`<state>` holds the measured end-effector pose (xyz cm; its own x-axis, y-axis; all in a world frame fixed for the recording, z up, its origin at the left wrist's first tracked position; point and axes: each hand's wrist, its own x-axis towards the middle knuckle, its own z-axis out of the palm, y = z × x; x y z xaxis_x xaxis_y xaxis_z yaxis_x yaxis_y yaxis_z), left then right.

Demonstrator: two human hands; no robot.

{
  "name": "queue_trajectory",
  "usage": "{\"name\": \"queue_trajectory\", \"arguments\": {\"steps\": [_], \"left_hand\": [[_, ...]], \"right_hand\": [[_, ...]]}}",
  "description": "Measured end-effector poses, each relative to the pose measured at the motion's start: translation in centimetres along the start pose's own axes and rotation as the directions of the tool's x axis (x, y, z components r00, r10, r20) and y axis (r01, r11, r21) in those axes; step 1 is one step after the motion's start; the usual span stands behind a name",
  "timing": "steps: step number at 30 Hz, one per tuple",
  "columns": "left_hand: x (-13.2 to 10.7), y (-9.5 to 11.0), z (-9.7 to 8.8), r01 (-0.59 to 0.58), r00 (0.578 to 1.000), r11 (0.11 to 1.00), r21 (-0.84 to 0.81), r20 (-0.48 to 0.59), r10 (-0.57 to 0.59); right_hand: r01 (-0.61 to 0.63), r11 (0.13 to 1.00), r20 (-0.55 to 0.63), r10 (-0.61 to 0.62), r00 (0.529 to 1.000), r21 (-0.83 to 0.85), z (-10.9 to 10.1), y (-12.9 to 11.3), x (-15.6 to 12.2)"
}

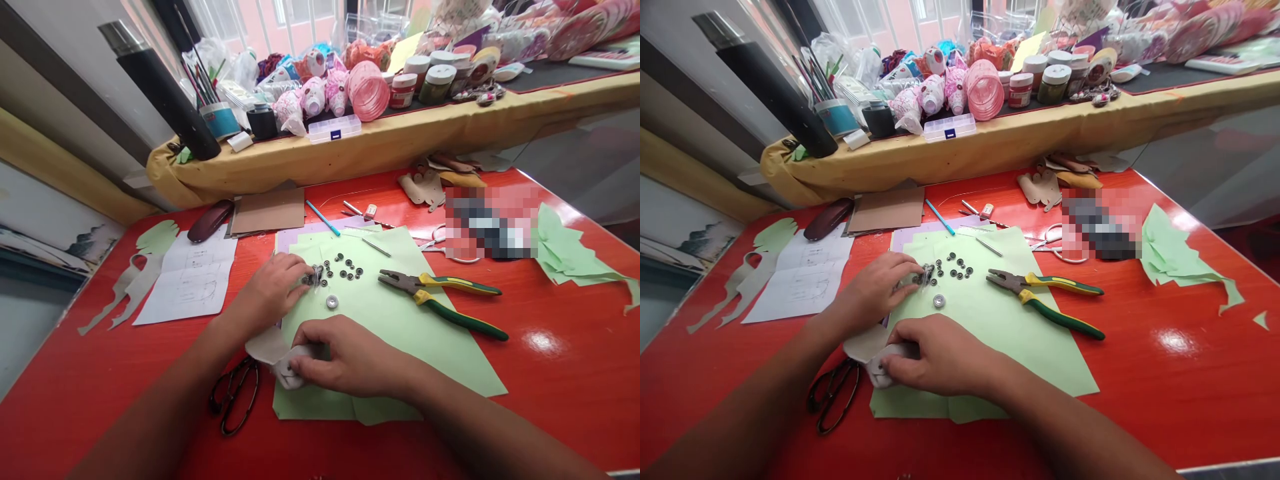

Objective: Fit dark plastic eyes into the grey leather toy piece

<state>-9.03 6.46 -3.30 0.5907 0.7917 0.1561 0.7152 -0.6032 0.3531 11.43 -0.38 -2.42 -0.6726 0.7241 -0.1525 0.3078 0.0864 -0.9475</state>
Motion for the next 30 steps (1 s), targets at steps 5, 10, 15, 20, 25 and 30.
{"name": "queue_trajectory", "arguments": {"steps": [5, 10, 15, 20, 25, 30], "left_hand": [[-0.2, -1.0, 1.3, 0.042, 0.999, 0.994, -0.096, -0.016, -0.043], [-0.3, -1.3, 1.3, 0.043, 0.993, 0.990, -0.134, -0.106, -0.057], [-1.0, -0.6, 0.4, 0.068, 0.991, 0.985, -0.158, -0.100, -0.085], [-3.4, 1.9, -2.8, 0.247, 0.941, 0.882, -0.402, -0.120, -0.318], [-6.4, 4.4, -5.2, 0.301, 0.952, 0.773, -0.558, 0.134, -0.275], [-7.7, 5.4, -5.6, 0.456, 0.887, 0.700, -0.550, 0.340, -0.311]], "right_hand": [[-0.011, 1.000, 0.010, 0.011, 1.000, -0.007, 0.0, 0.0, 0.0], [-0.025, 1.000, 0.017, 0.025, 1.000, 0.001, -0.1, -0.1, 0.0], [-0.051, 0.997, 0.045, 0.049, 0.998, 0.055, -0.1, 0.3, 0.1], [-0.056, 0.979, 0.055, 0.046, 0.997, 0.195, -0.3, 0.6, 0.3], [-0.028, 0.971, 0.001, 0.029, 1.000, 0.239, -0.5, 0.6, 0.3], [-0.005, 0.980, -0.017, 0.009, 1.000, 0.199, -0.6, 0.5, 0.2]]}}
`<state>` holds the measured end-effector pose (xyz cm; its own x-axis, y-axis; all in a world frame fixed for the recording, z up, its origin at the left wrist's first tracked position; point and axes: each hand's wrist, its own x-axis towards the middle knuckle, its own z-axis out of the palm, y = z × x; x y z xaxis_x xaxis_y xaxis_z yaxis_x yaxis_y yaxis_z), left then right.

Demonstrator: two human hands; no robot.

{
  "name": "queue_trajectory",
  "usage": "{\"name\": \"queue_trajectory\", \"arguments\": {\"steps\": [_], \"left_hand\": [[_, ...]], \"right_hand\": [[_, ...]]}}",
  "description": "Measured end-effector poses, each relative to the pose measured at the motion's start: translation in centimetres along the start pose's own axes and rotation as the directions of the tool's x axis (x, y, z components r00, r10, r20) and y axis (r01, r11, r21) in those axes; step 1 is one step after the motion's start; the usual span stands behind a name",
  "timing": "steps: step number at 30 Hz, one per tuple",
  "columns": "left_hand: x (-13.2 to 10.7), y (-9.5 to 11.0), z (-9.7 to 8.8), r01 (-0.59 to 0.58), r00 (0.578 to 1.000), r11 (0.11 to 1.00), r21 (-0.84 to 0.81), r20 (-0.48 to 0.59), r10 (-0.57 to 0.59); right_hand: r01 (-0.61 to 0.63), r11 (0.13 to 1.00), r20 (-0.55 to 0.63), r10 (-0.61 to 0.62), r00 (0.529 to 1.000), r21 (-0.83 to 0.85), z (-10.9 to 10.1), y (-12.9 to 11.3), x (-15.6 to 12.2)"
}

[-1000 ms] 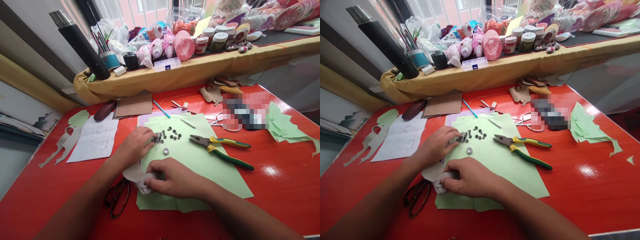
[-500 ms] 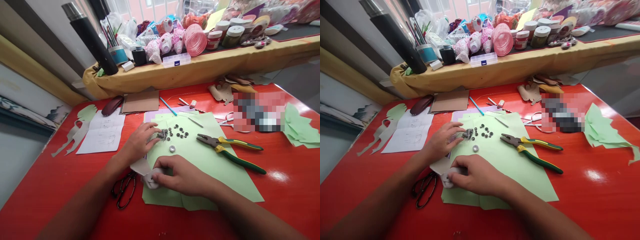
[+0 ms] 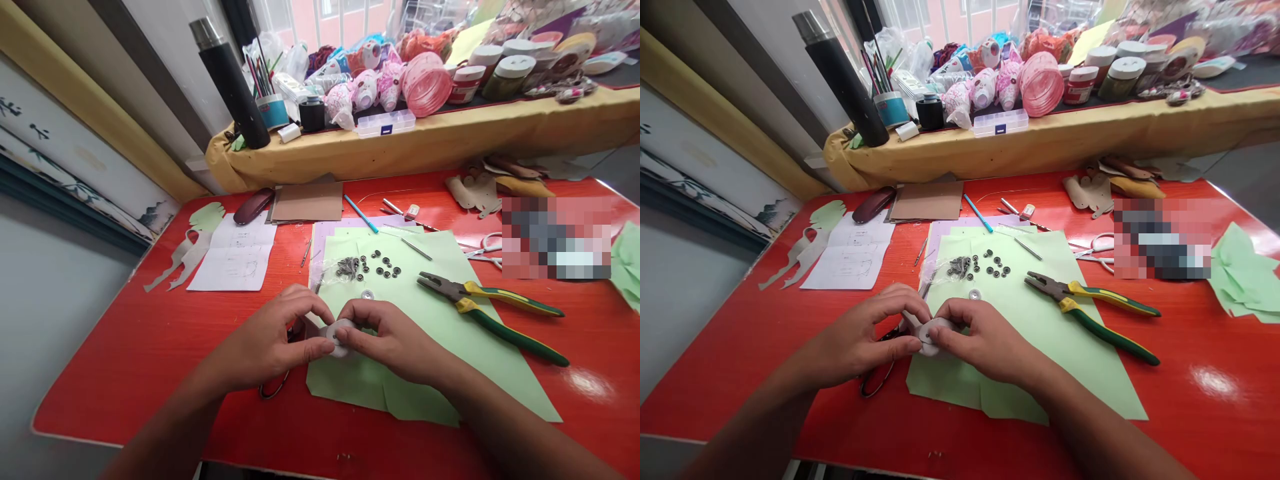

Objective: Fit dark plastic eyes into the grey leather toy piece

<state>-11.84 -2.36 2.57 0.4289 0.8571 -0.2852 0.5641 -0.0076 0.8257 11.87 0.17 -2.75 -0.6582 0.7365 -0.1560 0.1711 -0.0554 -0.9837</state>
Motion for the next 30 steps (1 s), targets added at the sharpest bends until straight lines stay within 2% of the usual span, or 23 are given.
{"name": "queue_trajectory", "arguments": {"steps": [5, 13, 21, 26, 30], "left_hand": [[0.1, 0.0, 0.6, 0.051, 0.999, 0.999, 0.005, -0.013, -0.051], [0.3, 0.4, 1.2, 0.138, 0.988, 0.976, -0.169, -0.041, -0.147], [0.2, 1.0, 1.1, 0.129, 0.991, 0.972, -0.199, -0.011, -0.133], [0.4, 1.2, 1.5, 0.127, 0.989, 0.962, -0.242, -0.049, -0.143], [0.3, 1.2, 1.6, 0.112, 0.987, 0.972, -0.205, -0.091, -0.132]], "right_hand": [[0.014, 0.999, 0.004, -0.014, 1.000, 0.034, 0.0, -0.2, 0.0], [0.044, 0.997, 0.013, -0.044, 0.999, 0.059, -0.3, -0.3, 0.0], [0.044, 0.995, 0.002, -0.044, 0.999, 0.095, -0.2, -0.4, -0.2], [0.060, 0.994, 0.001, -0.060, 0.998, 0.095, -0.2, -0.6, -0.3], [0.069, 0.994, 0.014, -0.071, 0.997, 0.087, -0.2, -0.5, -0.3]]}}
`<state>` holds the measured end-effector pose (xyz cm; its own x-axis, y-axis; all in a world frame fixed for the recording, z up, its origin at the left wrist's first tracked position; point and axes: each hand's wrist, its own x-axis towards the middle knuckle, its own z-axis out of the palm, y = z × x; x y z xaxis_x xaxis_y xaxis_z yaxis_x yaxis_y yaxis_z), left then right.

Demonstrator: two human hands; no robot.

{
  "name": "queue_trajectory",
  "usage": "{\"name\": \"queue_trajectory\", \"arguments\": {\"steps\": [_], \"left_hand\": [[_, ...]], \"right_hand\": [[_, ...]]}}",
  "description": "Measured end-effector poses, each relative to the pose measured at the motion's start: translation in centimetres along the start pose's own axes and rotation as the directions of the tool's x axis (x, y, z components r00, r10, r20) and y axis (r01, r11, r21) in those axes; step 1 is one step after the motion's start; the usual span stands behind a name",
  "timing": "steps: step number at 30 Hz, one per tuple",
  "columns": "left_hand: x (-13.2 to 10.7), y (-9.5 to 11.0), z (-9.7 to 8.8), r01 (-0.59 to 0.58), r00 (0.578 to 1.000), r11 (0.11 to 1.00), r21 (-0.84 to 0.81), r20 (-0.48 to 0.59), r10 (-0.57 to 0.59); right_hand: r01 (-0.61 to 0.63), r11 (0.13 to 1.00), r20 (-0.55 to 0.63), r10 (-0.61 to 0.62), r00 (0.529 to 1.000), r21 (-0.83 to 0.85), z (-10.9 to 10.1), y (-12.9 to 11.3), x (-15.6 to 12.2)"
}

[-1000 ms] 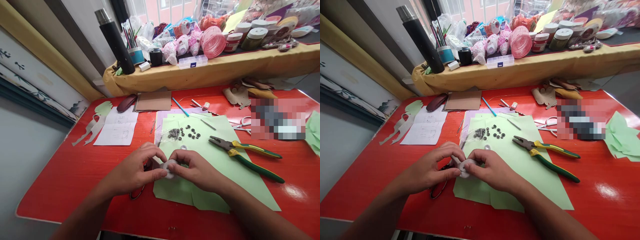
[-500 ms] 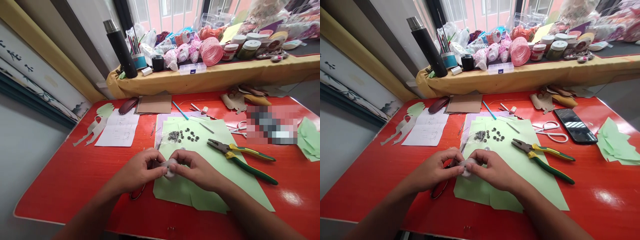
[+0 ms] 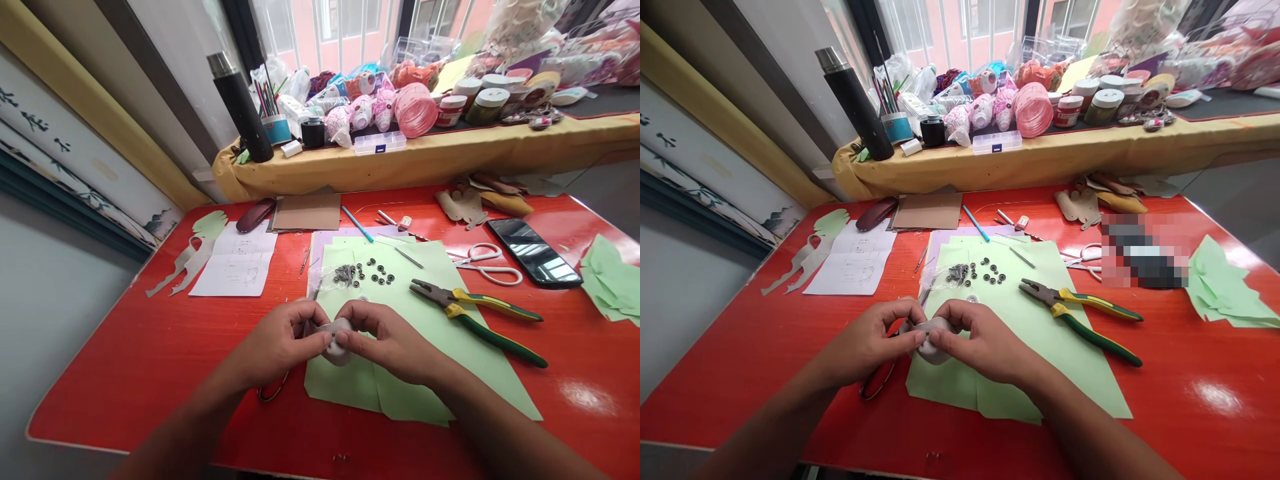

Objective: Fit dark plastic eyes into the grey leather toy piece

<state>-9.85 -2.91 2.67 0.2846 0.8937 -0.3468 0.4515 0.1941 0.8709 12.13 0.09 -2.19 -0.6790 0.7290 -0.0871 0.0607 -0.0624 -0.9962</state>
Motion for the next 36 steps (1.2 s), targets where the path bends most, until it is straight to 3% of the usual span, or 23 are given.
{"name": "queue_trajectory", "arguments": {"steps": [5, 11, 13, 21, 23, 25, 26, 27, 30, 32, 36], "left_hand": [[0.0, -0.2, 0.2, -0.004, 1.000, 1.000, -0.021, -0.008, 0.004], [0.8, -1.2, 0.5, 0.039, 0.998, 0.962, -0.269, 0.065, -0.023], [0.9, -1.4, 0.6, 0.040, 0.998, 0.959, -0.282, 0.061, -0.024], [0.4, -0.7, 0.8, -0.056, 0.994, 0.990, 0.132, -0.090, 0.068], [0.3, -0.3, -0.2, -0.073, 0.996, 0.972, 0.222, -0.042, 0.084], [0.8, 0.4, -1.7, -0.075, 0.991, 0.971, 0.226, 0.123, 0.048], [1.3, 0.8, -2.5, -0.108, 0.982, 0.966, 0.235, 0.180, 0.066], [2.0, 1.3, -3.2, -0.140, 0.981, 0.960, 0.244, 0.164, 0.102], [5.6, 2.4, -4.1, -0.181, 0.977, 0.926, 0.332, -0.044, 0.208], [8.7, 2.6, -3.4, -0.195, 0.967, 0.894, 0.403, -0.072, 0.243], [13.8, 2.4, -1.0, -0.235, 0.956, 0.791, 0.565, -0.014, 0.294]], "right_hand": [[-0.015, 1.000, -0.026, 0.015, 1.000, -0.013, 0.3, 0.2, 0.1], [-0.001, 1.000, -0.078, 0.002, 0.997, 0.018, 1.0, 0.1, 0.0], [-0.004, 1.000, -0.099, 0.006, 0.995, 0.021, 1.2, 0.2, 0.1], [-0.036, 0.999, -0.093, 0.038, 0.995, 0.020, 1.1, 1.1, 0.5], [-0.042, 0.999, -0.096, 0.042, 0.994, 0.007, 1.2, 1.1, 0.5], [-0.034, 0.999, -0.079, 0.034, 0.996, -0.004, 1.3, 1.0, 0.5], [-0.033, 0.999, -0.059, 0.032, 0.998, -0.009, 1.4, 0.9, 0.5], [-0.037, 0.999, -0.033, 0.037, 0.999, -0.017, 1.4, 0.8, 0.4], [-0.077, 0.996, 0.026, 0.078, 0.997, -0.052, 1.7, 0.6, 0.2], [-0.092, 0.994, 0.025, 0.093, 0.995, -0.063, 1.7, 0.6, 0.2], [-0.091, 0.995, 0.004, 0.091, 0.996, -0.027, 1.5, 0.9, 0.3]]}}
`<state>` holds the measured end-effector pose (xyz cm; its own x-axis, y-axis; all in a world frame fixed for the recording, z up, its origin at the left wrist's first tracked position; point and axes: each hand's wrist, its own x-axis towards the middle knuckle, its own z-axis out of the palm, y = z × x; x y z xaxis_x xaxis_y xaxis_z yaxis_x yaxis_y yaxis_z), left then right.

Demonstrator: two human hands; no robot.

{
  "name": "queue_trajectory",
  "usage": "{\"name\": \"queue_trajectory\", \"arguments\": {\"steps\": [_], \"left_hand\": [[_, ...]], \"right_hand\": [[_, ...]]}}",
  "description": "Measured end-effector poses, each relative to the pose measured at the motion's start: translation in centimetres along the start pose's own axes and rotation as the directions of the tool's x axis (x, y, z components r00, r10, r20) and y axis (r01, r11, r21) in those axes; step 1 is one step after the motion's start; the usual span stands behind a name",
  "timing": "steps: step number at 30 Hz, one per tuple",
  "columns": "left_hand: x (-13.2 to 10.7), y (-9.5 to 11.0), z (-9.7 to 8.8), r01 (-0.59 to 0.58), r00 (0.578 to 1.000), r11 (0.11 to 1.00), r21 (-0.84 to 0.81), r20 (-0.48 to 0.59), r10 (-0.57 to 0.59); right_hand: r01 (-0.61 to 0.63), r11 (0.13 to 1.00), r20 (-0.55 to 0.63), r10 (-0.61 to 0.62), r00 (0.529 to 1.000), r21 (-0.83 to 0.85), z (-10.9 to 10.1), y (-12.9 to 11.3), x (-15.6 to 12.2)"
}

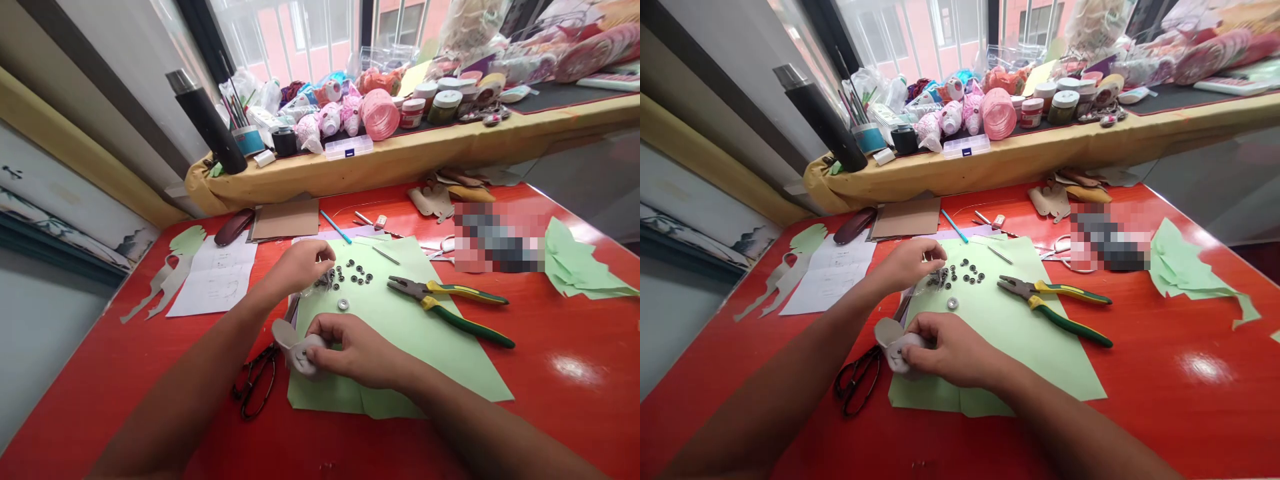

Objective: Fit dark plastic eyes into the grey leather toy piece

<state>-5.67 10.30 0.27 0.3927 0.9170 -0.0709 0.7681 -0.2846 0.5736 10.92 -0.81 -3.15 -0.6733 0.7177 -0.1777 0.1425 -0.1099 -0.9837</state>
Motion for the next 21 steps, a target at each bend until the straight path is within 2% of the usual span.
{"name": "queue_trajectory", "arguments": {"steps": [3, 5, 12, 21], "left_hand": [[1.9, 0.4, 1.7, -0.070, 0.997, 0.977, 0.200, 0.024, 0.067], [2.8, 0.7, 2.4, -0.099, 0.994, 0.963, 0.252, 0.063, 0.085], [4.4, 1.0, 3.9, -0.118, 0.990, 0.945, 0.305, 0.105, 0.089], [3.7, 0.5, 4.3, -0.138, 0.990, 0.942, 0.307, 0.081, 0.118]], "right_hand": [[-0.008, 1.000, 0.004, 0.008, 1.000, 0.023, -0.1, 0.2, 0.1], [-0.014, 1.000, 0.010, 0.014, 1.000, 0.017, -0.1, 0.2, 0.1], [0.003, 1.000, -0.002, -0.003, 1.000, 0.027, -0.2, 0.3, 0.2], [-0.009, 1.000, -0.002, 0.008, 1.000, -0.008, -0.2, 0.5, 0.3]]}}
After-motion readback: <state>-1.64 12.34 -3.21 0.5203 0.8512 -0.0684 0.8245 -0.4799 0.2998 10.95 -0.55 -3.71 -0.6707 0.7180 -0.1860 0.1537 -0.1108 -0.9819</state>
